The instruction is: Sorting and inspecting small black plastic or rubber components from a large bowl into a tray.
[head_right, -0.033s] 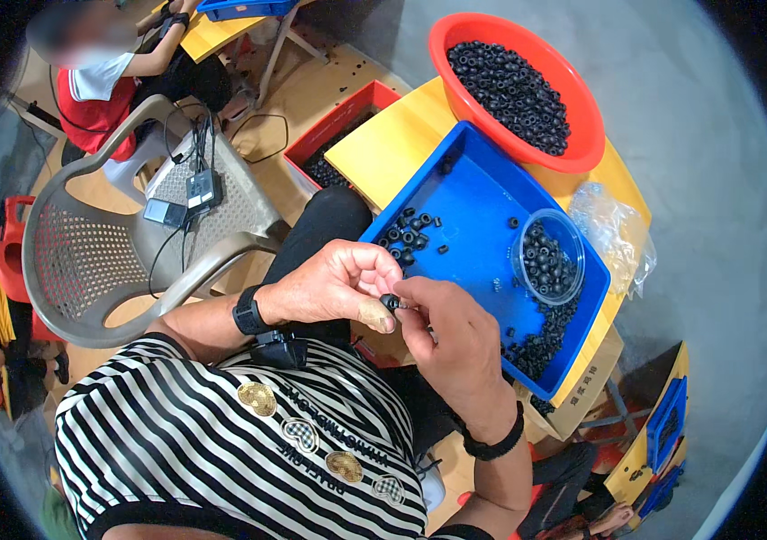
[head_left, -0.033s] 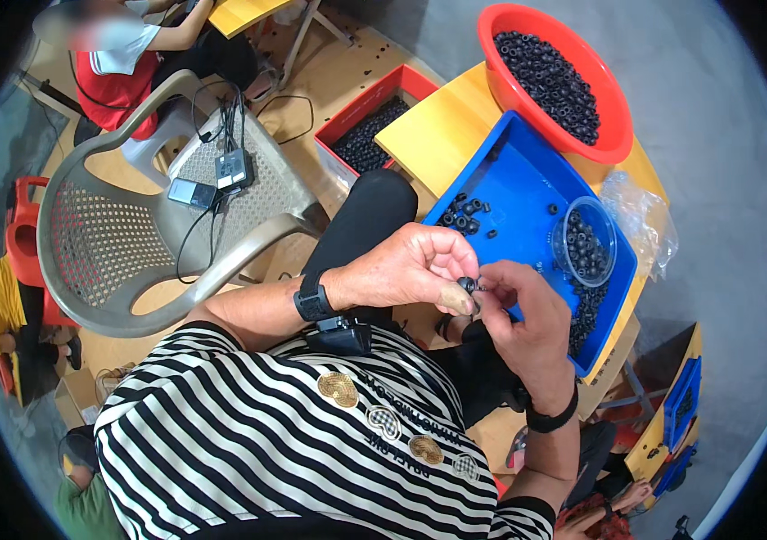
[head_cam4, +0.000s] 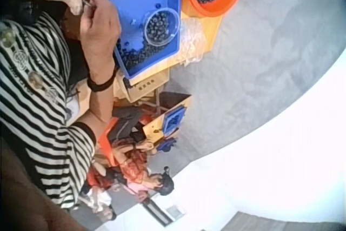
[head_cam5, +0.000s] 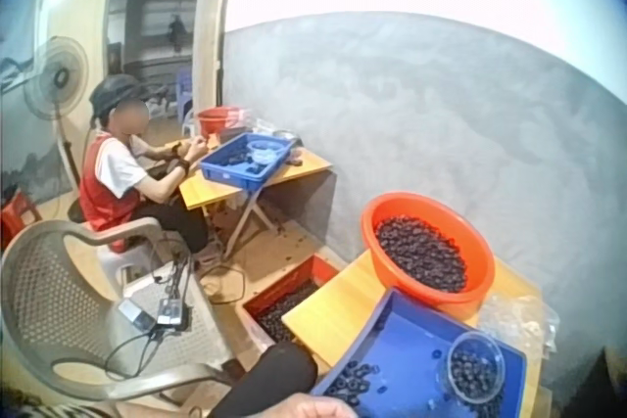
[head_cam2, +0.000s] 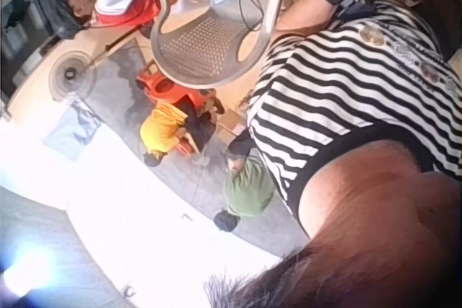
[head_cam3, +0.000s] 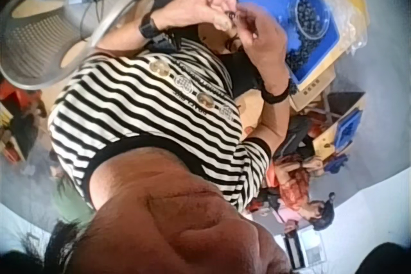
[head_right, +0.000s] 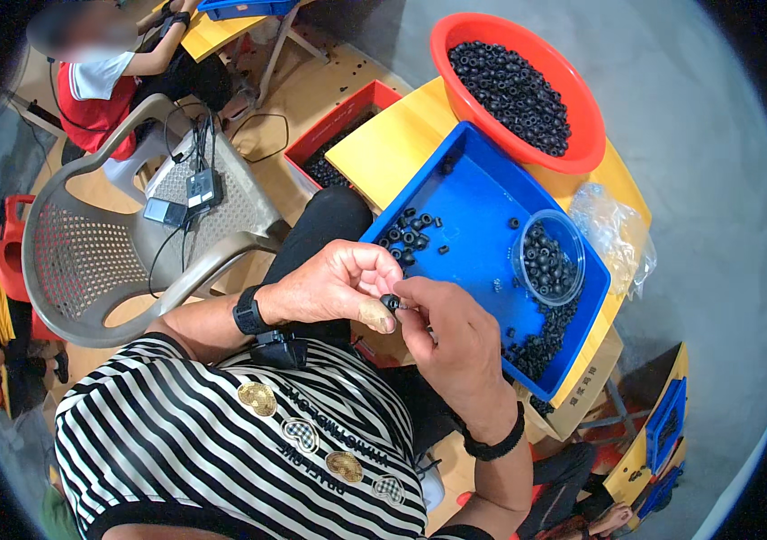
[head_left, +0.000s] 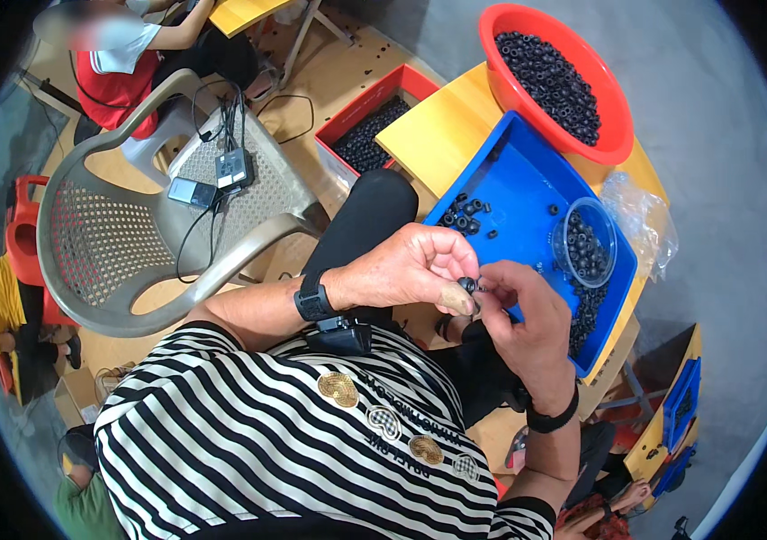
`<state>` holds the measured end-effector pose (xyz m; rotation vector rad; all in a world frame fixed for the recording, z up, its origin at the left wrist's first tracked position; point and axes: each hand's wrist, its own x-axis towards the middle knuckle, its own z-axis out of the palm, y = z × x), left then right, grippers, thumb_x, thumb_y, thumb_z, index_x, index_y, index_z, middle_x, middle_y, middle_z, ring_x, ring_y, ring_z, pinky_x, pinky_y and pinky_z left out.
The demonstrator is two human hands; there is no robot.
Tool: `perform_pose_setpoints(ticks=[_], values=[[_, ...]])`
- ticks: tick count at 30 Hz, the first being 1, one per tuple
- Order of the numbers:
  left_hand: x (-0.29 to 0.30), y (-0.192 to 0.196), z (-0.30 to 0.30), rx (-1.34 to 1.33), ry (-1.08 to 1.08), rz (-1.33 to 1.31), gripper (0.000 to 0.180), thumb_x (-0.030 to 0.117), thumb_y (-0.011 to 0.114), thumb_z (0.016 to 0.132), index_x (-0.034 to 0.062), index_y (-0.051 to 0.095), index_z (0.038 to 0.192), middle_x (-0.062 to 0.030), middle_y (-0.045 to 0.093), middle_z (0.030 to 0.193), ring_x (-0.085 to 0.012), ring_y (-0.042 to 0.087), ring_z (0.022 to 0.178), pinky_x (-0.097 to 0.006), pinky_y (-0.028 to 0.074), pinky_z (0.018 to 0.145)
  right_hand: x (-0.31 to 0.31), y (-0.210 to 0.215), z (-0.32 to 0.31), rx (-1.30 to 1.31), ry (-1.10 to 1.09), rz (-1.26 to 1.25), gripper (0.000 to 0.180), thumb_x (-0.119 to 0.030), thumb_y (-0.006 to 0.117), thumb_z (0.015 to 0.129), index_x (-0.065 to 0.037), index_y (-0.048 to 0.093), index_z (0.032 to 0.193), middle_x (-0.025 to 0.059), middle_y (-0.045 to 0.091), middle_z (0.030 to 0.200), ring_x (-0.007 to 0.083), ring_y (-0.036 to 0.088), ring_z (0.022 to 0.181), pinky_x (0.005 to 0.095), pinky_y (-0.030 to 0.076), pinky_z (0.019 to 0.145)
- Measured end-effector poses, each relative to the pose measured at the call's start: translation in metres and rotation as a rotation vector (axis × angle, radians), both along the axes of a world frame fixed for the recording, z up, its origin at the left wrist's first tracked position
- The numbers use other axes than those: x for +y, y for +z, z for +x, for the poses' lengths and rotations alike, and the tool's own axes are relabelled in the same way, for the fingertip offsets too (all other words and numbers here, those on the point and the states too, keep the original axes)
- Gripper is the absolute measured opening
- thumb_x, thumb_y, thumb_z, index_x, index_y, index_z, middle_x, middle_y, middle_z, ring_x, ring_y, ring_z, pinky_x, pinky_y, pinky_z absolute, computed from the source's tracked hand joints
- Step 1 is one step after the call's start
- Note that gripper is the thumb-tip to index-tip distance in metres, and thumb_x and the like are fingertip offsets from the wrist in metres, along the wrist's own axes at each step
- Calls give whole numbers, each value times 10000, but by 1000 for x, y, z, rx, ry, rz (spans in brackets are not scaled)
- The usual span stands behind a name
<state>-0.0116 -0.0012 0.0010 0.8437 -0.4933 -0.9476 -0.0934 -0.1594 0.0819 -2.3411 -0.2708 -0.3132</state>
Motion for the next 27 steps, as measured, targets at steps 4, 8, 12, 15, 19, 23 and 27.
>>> perform_pose_setpoints(ticks=[4, 8, 12, 15, 19, 23, 27], values=[[0, 1, 4, -2, -16, 40, 242, -4, 715, 752, 19, 565, 941, -46, 640, 813, -87, 630, 743, -207, 520, 651, 0, 0, 4, -10, 27, -46, 336, 81, 661, 683, -63, 579, 975, 92, 613, 815, 231, 620, 688, 307, 502, 582], [-1, 3, 4, 19, -46, 31, 245, -16, 718, 742, 21, 566, 932, -39, 639, 796, -79, 625, 732, -202, 513, 641, 1, 2, 6, -20, 84, -59, 347, 62, 660, 685, -72, 577, 994, 92, 609, 806, 247, 611, 693, 326, 495, 605], [0, 0, 4, -51, -47, 15, 251, -6, 731, 736, 14, 564, 923, -40, 643, 805, -78, 626, 735, -208, 514, 655, -2, 12, 9, 55, 124, -137, 301, 67, 672, 710, -47, 596, 979, 65, 627, 809, 170, 635, 696, 262, 515, 607], [0, -2, 4, -50, -62, -7, 259, 0, 736, 733, 10, 564, 926, -42, 645, 808, -85, 630, 743, -214, 518, 670, -6, 12, 9, 129, 135, -101, 258, 38, 694, 709, -41, 606, 938, 61, 630, 798, 156, 635, 698, 256, 512, 603], [2, 2, 7, -53, -76, -18, 261, 2, 736, 734, 11, 565, 931, -47, 647, 810, -91, 634, 740, -220, 523, 669, -7, 5, 5, 213, 48, 62, 192, 17, 714, 703, -31, 614, 859, 46, 620, 765, 118, 600, 663, 238, 479, 586], [2, 2, 9, 3, -106, -3, 266, 4, 733, 735, 12, 560, 937, -54, 648, 810, -98, 637, 733, -226, 525, 657, -3, 0, 3, 206, -24, 184, 179, 21, 714, 699, -27, 614, 840, 38, 606, 753, 100, 552, 636, 219, 443, 583], [2, -3, 10, 48, -120, -34, 272, -4, 720, 742, 12, 554, 957, -72, 649, 814, -114, 641, 724, -236, 530, 641, -1, -3, 4, 145, -23, 157, 176, 13, 726, 699, -34, 622, 833, 43, 615, 785, 101, 569, 614, 225, 464, 538]])
